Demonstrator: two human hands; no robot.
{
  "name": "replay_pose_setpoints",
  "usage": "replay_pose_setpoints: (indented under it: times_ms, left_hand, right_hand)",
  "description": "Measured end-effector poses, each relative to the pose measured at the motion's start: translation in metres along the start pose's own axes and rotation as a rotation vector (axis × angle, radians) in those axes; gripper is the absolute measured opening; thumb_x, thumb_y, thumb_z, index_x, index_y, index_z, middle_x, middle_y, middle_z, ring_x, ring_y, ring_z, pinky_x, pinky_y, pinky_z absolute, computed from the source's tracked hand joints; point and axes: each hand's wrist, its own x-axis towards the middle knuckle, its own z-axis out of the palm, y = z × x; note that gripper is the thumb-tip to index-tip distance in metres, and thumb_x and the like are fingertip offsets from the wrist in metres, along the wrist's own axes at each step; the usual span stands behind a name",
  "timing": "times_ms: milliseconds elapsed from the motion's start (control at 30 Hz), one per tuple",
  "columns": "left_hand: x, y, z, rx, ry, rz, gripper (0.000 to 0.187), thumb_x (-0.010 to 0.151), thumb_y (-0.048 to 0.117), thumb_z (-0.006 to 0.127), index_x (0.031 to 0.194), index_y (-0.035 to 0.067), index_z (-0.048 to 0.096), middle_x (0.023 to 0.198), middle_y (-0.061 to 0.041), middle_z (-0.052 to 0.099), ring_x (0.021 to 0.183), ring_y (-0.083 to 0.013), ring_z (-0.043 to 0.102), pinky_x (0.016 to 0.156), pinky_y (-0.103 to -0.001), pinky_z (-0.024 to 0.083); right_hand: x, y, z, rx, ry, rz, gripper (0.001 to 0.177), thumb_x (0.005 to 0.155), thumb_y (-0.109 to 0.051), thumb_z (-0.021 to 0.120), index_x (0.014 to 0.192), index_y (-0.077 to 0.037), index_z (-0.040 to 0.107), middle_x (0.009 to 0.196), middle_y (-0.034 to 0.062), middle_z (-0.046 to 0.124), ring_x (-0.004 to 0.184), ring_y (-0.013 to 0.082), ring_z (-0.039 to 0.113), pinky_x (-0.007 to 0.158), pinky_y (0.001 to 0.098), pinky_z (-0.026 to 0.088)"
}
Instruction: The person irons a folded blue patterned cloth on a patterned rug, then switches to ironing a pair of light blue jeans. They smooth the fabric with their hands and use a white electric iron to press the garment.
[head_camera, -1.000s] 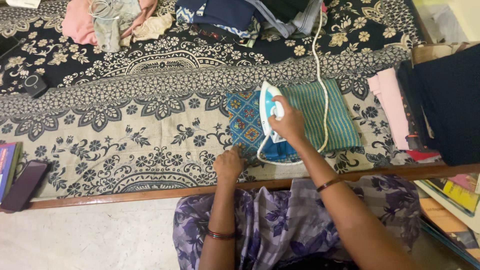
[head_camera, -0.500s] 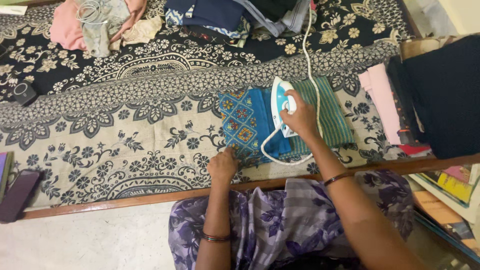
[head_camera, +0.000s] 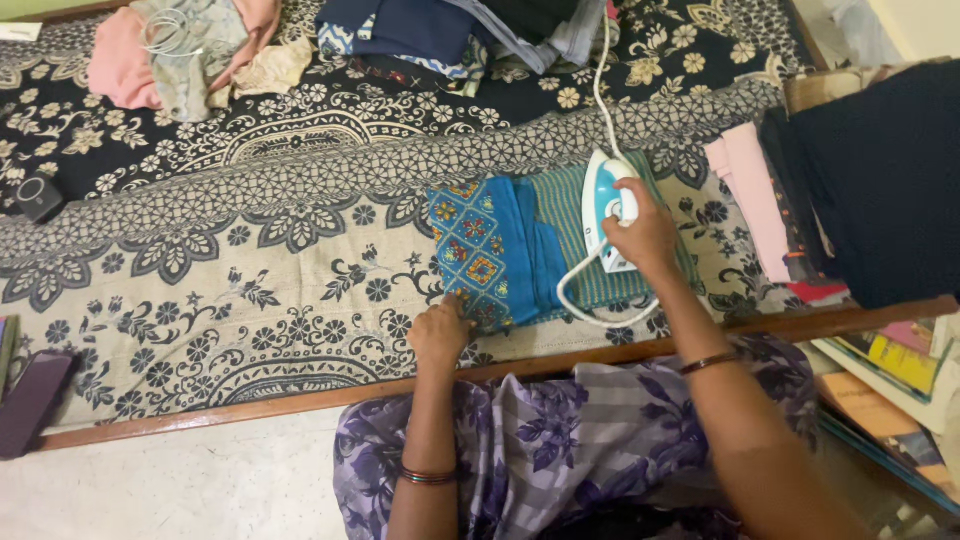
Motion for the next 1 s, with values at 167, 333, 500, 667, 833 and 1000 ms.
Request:
replay_pose_setpoints:
  times_ms: [167,333,500,667,833,1000]
  left_hand:
    - [-0.001,0.001,0.005,0.045,0.042,0.041,0.044,0.084,0.044,0.080,0.112,0.014,0.065,0.106,-0.012,0.075,0.105,-0.0350,0.071,0.082,-0.048,0.059]
    - [0.002,0.009,0.004,0.128,0.131,0.099,0.045,0.080,0.037,0.082,0.111,0.010,0.063,0.107,-0.012,0.072,0.111,-0.0352,0.064,0.084,-0.046,0.057]
    - [0.001,0.011,0.014,0.091,0.272,0.333,0.029,0.082,0.008,0.073,0.109,0.019,0.067,0.113,-0.007,0.069,0.110,-0.0334,0.064,0.088,-0.044,0.055]
    - [0.007,0.012,0.027,-0.063,0.214,0.451,0.025,0.080,0.014,0.073,0.104,0.013,0.066,0.109,-0.012,0.068,0.105,-0.0345,0.066,0.084,-0.045,0.056]
    - [0.015,0.019,0.035,-0.048,0.277,0.421,0.016,0.084,0.011,0.070,0.099,0.013,0.068,0.104,-0.013,0.071,0.097,-0.0357,0.070,0.081,-0.046,0.058]
    - [0.011,0.025,0.028,-0.078,0.267,0.385,0.025,0.076,0.018,0.074,0.098,0.010,0.067,0.099,-0.015,0.071,0.094,-0.0380,0.070,0.077,-0.047,0.058]
  right_hand:
    - [0.008,0.003,-0.025,0.009,-0.145,0.221,0.050,0.080,-0.022,0.069,0.130,-0.026,0.058,0.077,0.0178,0.070,0.070,0.0358,0.071,0.069,0.0484,0.055]
    - [0.004,0.024,-0.027,-0.050,-0.120,0.229,0.051,0.079,-0.023,0.069,0.129,-0.027,0.060,0.085,0.0179,0.071,0.075,0.0385,0.071,0.066,0.0497,0.055]
    - [0.016,0.059,-0.032,-0.082,0.001,0.093,0.051,0.080,-0.025,0.073,0.130,-0.025,0.062,0.090,0.0193,0.071,0.087,0.0442,0.069,0.080,0.0514,0.053]
    - [-0.008,0.070,-0.060,-0.007,-0.022,0.177,0.053,0.077,-0.022,0.071,0.129,-0.024,0.060,0.109,0.0195,0.071,0.094,0.0419,0.069,0.083,0.0500,0.053]
    - [-0.031,0.068,-0.077,-0.004,-0.014,0.136,0.056,0.077,-0.021,0.073,0.131,-0.021,0.059,0.107,0.0200,0.071,0.098,0.0408,0.069,0.086,0.0490,0.052]
    - [-0.049,0.038,-0.102,-0.058,-0.054,0.107,0.047,0.080,-0.016,0.070,0.127,-0.021,0.069,0.099,0.0167,0.074,0.091,0.0368,0.072,0.086,0.0455,0.055]
